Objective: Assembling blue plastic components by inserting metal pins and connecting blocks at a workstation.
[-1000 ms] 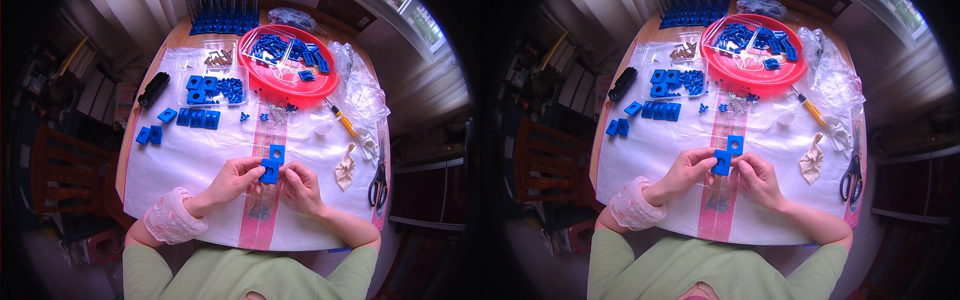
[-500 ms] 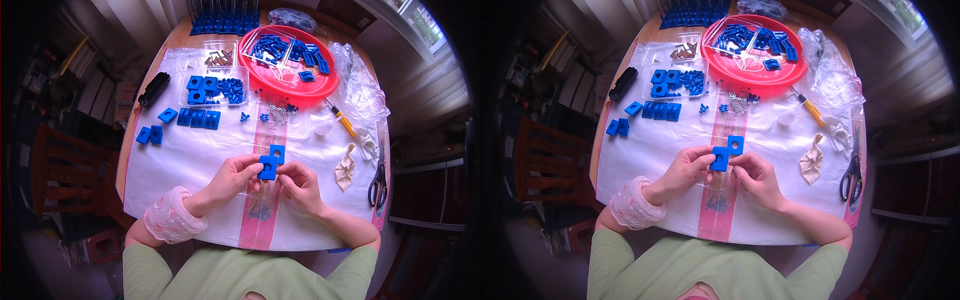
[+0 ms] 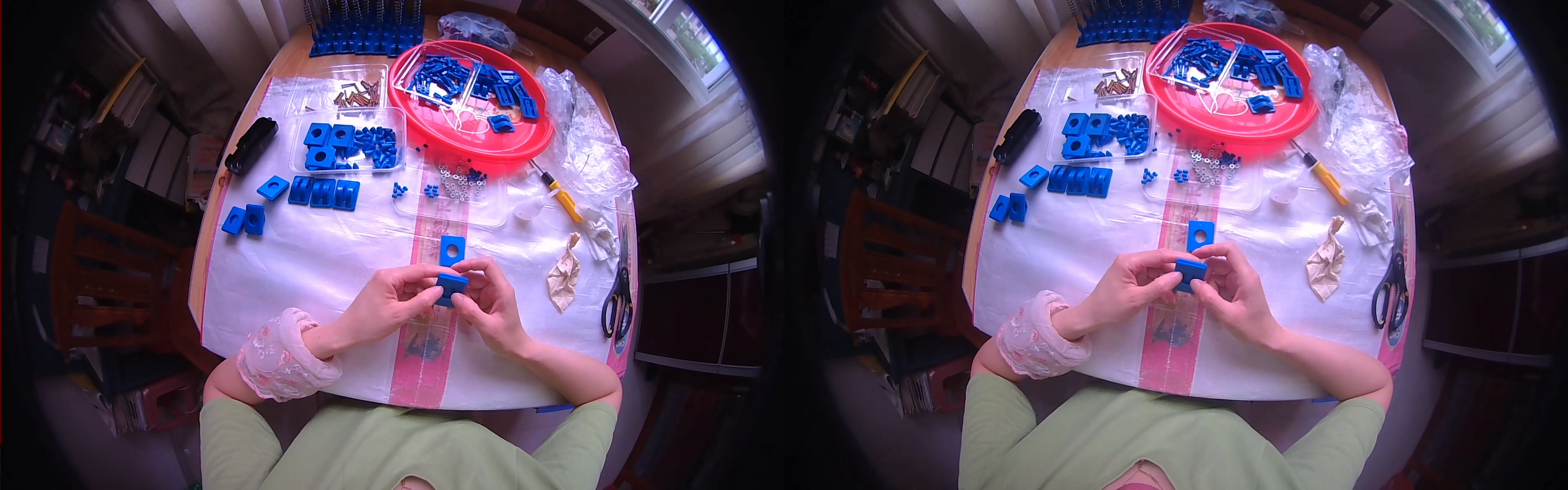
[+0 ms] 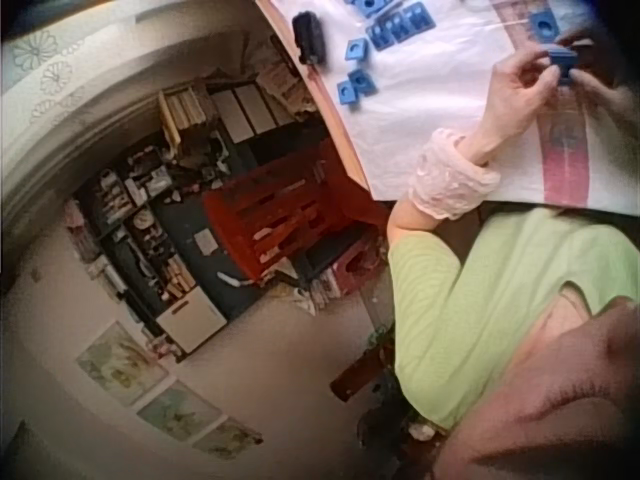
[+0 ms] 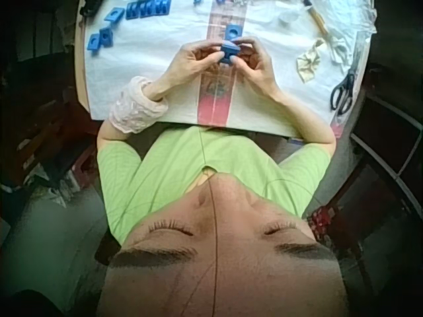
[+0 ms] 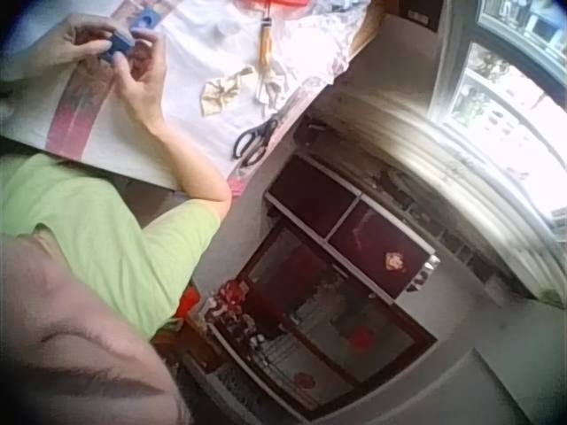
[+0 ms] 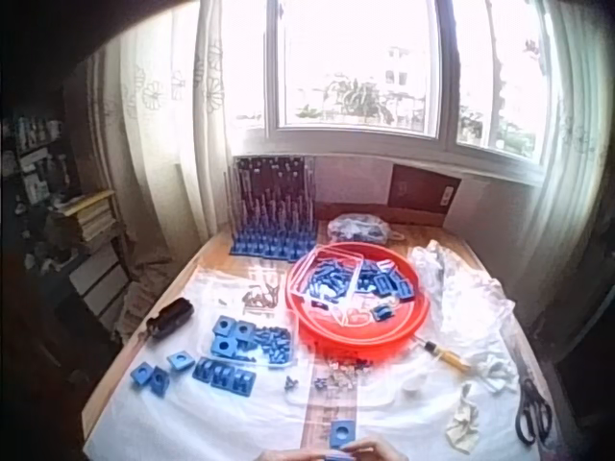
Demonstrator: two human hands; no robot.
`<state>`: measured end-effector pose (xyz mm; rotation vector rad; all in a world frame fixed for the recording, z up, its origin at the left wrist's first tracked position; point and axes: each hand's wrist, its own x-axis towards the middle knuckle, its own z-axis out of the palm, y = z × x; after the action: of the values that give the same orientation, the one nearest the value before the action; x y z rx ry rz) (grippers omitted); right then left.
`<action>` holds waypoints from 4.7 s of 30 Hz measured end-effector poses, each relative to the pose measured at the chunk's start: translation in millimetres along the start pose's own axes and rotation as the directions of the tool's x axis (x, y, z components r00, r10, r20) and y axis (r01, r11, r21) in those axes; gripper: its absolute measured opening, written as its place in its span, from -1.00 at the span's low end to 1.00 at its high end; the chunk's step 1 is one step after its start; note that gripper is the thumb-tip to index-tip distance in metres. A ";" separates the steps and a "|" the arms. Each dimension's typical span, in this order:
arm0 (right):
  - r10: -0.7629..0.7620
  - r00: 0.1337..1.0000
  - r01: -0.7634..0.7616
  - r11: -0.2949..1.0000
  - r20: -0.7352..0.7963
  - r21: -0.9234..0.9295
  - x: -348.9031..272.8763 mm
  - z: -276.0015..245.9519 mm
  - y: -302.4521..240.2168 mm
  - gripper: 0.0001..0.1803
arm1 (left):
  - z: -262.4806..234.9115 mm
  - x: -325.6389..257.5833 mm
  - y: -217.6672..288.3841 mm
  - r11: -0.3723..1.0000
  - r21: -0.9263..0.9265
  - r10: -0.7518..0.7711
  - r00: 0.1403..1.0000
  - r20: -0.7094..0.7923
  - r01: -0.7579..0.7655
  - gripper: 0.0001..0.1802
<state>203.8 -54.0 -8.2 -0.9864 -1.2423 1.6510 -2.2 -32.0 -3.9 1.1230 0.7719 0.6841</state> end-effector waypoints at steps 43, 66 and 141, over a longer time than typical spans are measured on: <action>-0.033 0.999 0.034 0.998 0.008 -0.059 2.3 -2.6 12.2 -0.69 | -2.2 2.2 -4.0 1.000 0.003 -0.025 1.000 0.016 0.025 -0.70; -0.002 1.000 0.002 1.000 0.000 0.023 0.4 -3.1 1.3 -0.73 | -4.1 2.5 -2.6 0.997 -0.079 0.004 0.999 0.037 -0.001 -0.64; 0.068 0.998 -0.068 0.998 -0.014 0.004 -0.8 -2.8 -3.0 -0.76 | -7.7 3.4 -13.0 0.989 -0.135 -0.048 0.998 0.044 0.053 -0.61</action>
<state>207.1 -53.4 -5.8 -1.0472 -1.2077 1.6946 -5.4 -29.1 -18.8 0.9877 0.7061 0.6595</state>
